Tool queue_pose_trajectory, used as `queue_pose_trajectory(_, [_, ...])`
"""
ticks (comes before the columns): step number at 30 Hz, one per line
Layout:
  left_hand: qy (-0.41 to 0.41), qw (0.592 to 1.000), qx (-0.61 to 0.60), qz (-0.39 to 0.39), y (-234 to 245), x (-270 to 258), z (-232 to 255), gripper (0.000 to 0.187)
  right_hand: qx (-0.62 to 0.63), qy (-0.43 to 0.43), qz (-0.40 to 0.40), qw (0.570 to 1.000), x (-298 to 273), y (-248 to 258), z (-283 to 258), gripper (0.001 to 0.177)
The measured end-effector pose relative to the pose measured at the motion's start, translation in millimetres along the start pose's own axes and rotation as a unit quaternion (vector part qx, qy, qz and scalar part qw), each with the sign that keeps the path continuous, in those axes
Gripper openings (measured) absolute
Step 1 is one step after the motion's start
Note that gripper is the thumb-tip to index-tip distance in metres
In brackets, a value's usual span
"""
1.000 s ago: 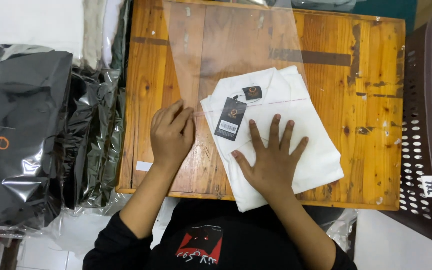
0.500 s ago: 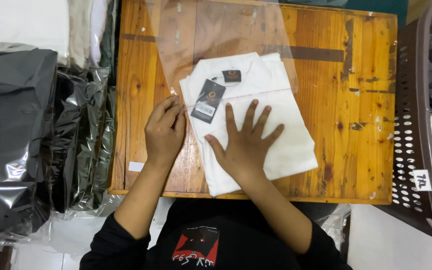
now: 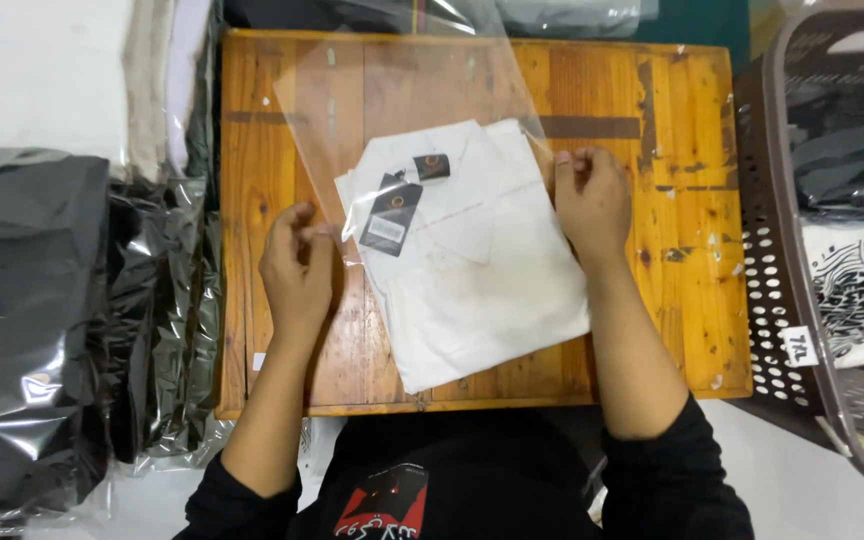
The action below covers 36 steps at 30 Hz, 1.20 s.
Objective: Folding white shirts and placing them into clear plastic packaging bags on a wooden table.
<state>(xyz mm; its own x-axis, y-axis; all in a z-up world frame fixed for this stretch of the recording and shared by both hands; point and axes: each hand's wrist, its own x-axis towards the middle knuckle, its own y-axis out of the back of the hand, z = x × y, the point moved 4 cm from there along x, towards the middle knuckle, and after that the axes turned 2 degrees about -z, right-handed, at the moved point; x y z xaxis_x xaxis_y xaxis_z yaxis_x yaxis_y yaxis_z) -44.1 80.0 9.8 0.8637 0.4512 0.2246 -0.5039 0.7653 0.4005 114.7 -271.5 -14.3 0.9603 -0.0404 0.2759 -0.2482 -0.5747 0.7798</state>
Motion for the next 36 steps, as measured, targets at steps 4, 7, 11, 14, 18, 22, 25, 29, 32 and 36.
queue_pose_trajectory(4, [0.058,0.998,0.016,-0.007,-6,23,-25,0.041,-0.030,-0.069,-0.055,0.996,29,-12,16,0.044])
queue_pose_trajectory(7, [0.112,0.992,0.051,-0.031,-9,37,-44,0.041,-0.023,-0.103,-0.136,0.985,42,-26,28,0.044])
queue_pose_trajectory(11, [0.161,0.982,0.073,-0.059,-13,44,-51,0.044,0.050,-0.136,-0.200,0.969,38,-27,24,0.027])
queue_pose_trajectory(14, [0.180,0.973,0.108,-0.091,-15,37,-64,0.040,0.066,-0.120,-0.236,0.962,31,-16,25,0.023])
queue_pose_trajectory(18, [0.227,0.965,0.027,-0.129,-14,16,-71,0.042,0.067,-0.096,-0.295,0.948,8,32,-2,0.025])
queue_pose_trajectory(22, [0.269,0.948,0.006,-0.172,-3,-22,-44,0.040,0.059,-0.107,-0.354,0.927,-18,67,2,0.026])
queue_pose_trajectory(25, [0.309,0.921,-0.022,-0.236,1,-55,-22,0.039,0.055,-0.130,-0.380,0.914,-47,85,28,0.031])
queue_pose_trajectory(29, [0.362,0.881,-0.040,-0.302,5,-96,-11,0.039,0.098,-0.211,-0.408,0.883,-101,118,29,0.031])
queue_pose_trajectory(32, [0.410,0.840,-0.057,-0.350,6,-119,8,0.040,0.162,-0.292,-0.440,0.834,-145,132,39,0.032])
queue_pose_trajectory(36, [0.469,0.792,-0.046,-0.389,2,-126,20,0.049,0.269,-0.358,-0.413,0.793,-179,134,42,0.033])
